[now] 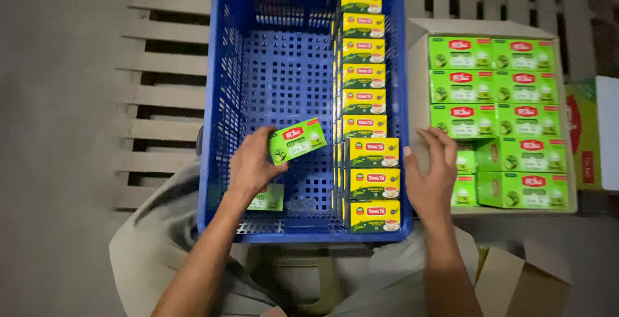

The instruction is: The person transfers small green and yellow boxes from a blue plastic basket into a larger cardboard box. They arrange the items in rows, close the cardboard box flaps, and then begin transferring yellow boxes into a second cardboard box.

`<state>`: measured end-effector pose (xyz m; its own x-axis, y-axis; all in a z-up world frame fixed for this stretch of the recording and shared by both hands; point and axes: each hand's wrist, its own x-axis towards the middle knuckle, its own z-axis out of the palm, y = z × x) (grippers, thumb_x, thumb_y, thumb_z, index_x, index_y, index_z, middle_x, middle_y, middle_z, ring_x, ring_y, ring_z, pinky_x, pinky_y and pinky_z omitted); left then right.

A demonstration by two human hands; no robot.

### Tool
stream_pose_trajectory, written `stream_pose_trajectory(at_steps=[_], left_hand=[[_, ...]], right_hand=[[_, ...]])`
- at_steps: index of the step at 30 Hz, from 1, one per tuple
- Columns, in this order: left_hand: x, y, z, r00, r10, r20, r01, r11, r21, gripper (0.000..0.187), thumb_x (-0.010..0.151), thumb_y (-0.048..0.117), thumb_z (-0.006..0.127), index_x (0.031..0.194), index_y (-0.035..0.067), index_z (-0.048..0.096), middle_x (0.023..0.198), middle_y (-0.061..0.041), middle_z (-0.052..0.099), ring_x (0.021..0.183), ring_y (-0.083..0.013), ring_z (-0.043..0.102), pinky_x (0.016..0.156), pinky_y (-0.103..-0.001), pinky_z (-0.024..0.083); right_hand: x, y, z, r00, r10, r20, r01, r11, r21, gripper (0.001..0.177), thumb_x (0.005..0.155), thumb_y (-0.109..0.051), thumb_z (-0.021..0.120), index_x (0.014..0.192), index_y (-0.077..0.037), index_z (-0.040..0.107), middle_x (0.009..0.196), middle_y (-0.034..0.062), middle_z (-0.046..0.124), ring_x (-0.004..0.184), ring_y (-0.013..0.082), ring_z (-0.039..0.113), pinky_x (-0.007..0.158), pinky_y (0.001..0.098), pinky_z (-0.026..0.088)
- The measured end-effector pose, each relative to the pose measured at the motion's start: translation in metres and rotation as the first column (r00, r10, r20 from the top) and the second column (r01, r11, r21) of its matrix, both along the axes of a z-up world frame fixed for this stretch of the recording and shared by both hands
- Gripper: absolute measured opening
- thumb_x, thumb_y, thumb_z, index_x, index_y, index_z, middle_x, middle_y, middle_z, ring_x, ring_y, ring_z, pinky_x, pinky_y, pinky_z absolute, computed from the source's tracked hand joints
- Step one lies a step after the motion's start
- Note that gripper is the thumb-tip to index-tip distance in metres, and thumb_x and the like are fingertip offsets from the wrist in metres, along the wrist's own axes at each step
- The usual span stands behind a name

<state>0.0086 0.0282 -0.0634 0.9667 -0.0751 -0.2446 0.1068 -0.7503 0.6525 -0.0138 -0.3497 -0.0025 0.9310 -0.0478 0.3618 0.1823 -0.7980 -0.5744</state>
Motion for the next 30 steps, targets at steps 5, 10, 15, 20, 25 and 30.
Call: stream_pose_trajectory(at_steps=[5,10,15,20,25,30], left_hand=[[-0.02,-0.008,0.052,0.963,0.135,0.233,-0.126,0.991,-0.052,0.079,0.071,0.034,0.098,0.141,0.014,0.067,0.123,-0.01,0.077,0.125,-0.0387,0.062,0.11,-0.053,0.046],[-0.044,-0.026,0.093,0.915,0.166,0.368,-0.075,0.965,-0.25,0.081,0.069,0.034,0.102,0.141,0.018,0.069,0.129,-0.006,0.075,0.131,-0.0378,0.055,0.118,-0.058,0.038],[-0.063,-0.061,0.127,0.957,-0.015,0.29,0.147,0.886,-0.44,0.086,0.065,0.021,0.102,0.141,0.016,0.062,0.129,-0.018,0.075,0.124,-0.0488,0.069,0.103,-0.06,0.056],[-0.078,-0.098,0.141,0.938,-0.165,0.305,0.301,0.824,-0.479,0.088,0.065,0.018,0.101,0.143,0.016,0.062,0.127,-0.023,0.075,0.12,-0.0539,0.07,0.098,-0.062,0.058],[-0.084,-0.125,0.144,0.927,-0.217,0.306,0.354,0.776,-0.522,0.088,0.066,0.019,0.103,0.144,0.015,0.063,0.13,-0.023,0.074,0.121,-0.0532,0.071,0.098,-0.062,0.061],[-0.076,-0.158,0.173,0.888,-0.18,0.422,0.41,0.725,-0.553,0.075,0.079,0.003,0.094,0.146,0.012,0.06,0.153,-0.022,0.059,0.14,-0.055,0.06,0.107,-0.064,0.059]], right_hand=[[-0.007,0.007,0.007,0.996,-0.028,0.083,0.034,0.997,-0.063,0.036,0.1,-0.011,0.078,0.135,-0.005,0.071,0.14,0.021,0.056,0.14,0.0495,0.054,0.122,0.0629,0.039],[-0.024,0.014,0.033,0.991,0.04,0.128,-0.034,0.998,-0.05,0.037,0.1,-0.009,0.077,0.136,-0.01,0.074,0.139,0.0169,0.061,0.143,0.045,0.055,0.123,0.0604,0.039],[-0.063,0.024,0.088,0.903,0.39,-0.182,-0.376,0.92,0.109,0.112,0.077,-0.042,0.1,0.169,-0.011,0.044,0.165,0.0246,0.045,0.159,0.0532,0.035,0.133,0.0648,0.023],[-0.083,0.015,0.111,0.866,0.39,-0.314,-0.414,0.91,-0.011,0.103,0.077,-0.029,0.096,0.167,-0.017,0.048,0.152,0.0163,0.056,0.145,0.0455,0.052,0.124,0.0617,0.036],[-0.1,-0.001,0.132,0.847,0.363,-0.389,-0.401,0.916,-0.018,0.091,0.081,-0.011,0.09,0.164,-0.014,0.053,0.143,0.0182,0.057,0.137,0.0486,0.056,0.117,0.0616,0.044],[-0.097,-0.036,0.13,0.897,0.302,-0.322,-0.277,0.953,0.123,0.097,0.077,0.008,0.085,0.164,-0.016,0.048,0.152,0.0154,0.051,0.147,0.0496,0.052,0.122,0.062,0.043]])
